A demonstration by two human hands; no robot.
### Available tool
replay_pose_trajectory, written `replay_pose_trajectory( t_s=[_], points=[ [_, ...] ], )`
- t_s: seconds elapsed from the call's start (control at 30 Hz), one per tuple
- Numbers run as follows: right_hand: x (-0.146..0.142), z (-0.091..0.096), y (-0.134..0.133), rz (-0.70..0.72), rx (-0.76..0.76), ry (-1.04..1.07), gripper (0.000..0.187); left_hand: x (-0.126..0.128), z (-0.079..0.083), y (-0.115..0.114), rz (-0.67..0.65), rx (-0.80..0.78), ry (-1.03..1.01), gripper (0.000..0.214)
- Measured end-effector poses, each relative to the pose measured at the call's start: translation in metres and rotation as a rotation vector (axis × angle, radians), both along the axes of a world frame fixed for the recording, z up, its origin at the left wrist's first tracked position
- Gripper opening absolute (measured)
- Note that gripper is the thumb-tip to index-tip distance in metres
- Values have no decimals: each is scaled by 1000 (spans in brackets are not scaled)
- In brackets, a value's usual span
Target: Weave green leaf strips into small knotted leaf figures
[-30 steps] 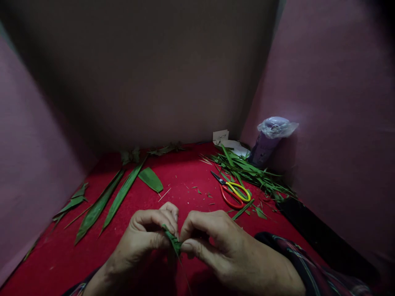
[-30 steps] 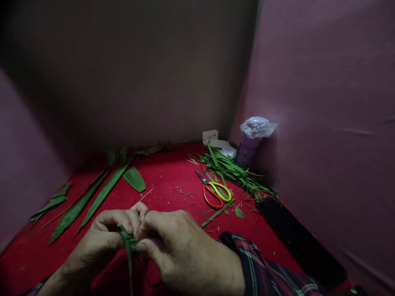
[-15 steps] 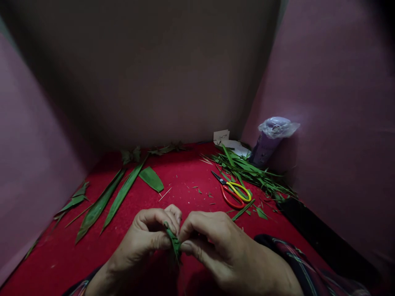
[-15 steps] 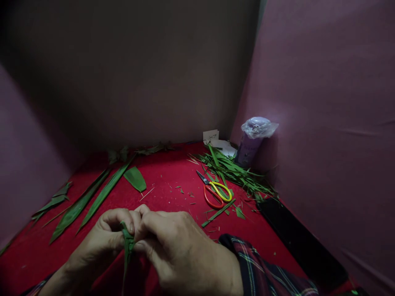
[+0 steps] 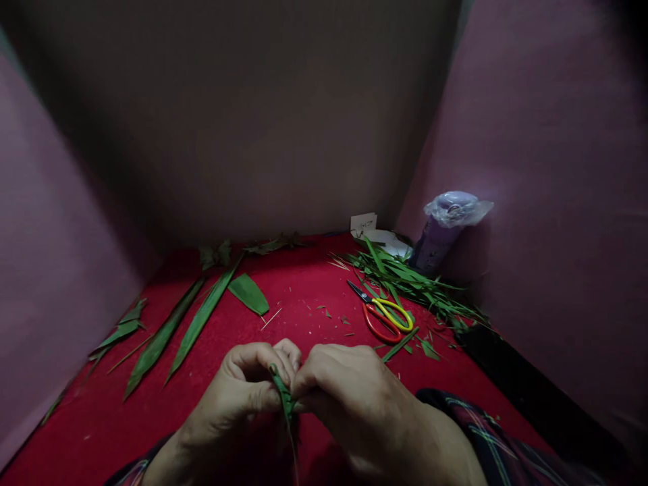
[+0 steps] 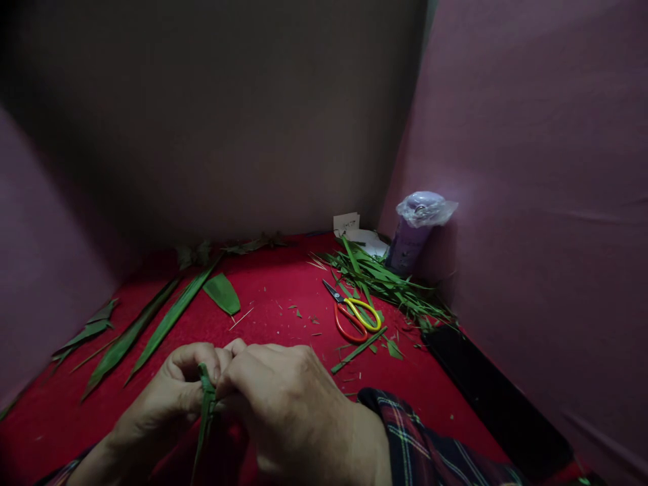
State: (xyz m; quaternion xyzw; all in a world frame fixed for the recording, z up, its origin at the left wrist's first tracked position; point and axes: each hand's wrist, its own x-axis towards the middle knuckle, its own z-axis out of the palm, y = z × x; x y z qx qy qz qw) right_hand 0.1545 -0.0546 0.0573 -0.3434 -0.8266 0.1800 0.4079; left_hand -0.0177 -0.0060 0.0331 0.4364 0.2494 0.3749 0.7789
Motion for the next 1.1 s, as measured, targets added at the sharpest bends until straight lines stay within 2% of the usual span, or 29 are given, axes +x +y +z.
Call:
replay_pose_trajectory(
  t_s=[0.23,0.27,0.37,0.53,0.67,0.73,0.83,0.9,0.97,1.03,1.07,1.1],
  points=[
    [-1,-2,-1,-14,-12,13,11,2,2,-5,87,-53,21,17],
    [-1,-2,-1,-6,-16,17,12,1,1,-4,47,-42,20,18],
    [1,-1,1,19,-53,29,12,0,-1,0,-17,23,4,14],
    [3,2,0,58,-188,111,10,-3,0,7,15,179,8,10],
    [4,7,-2,-6,-370,198,10,-5,0,11,80,330,13,9],
    [5,8,-1,-15,-525,259,14,-6,-1,13,91,367,15,8],
    [8,6,2,110,-818,383,25,-7,-3,15,101,384,24,7],
    [10,4,6,200,-907,455,33,-7,-2,15,104,372,21,7],
    [11,2,8,167,-828,470,29,-6,0,14,98,339,14,8],
    [10,0,10,84,-608,431,10,-5,1,13,79,290,8,9],
    [9,-2,10,71,-477,400,8,-4,1,12,64,262,7,9],
    [8,-3,10,85,-353,366,14,-3,1,11,48,234,6,8]
  ],
)
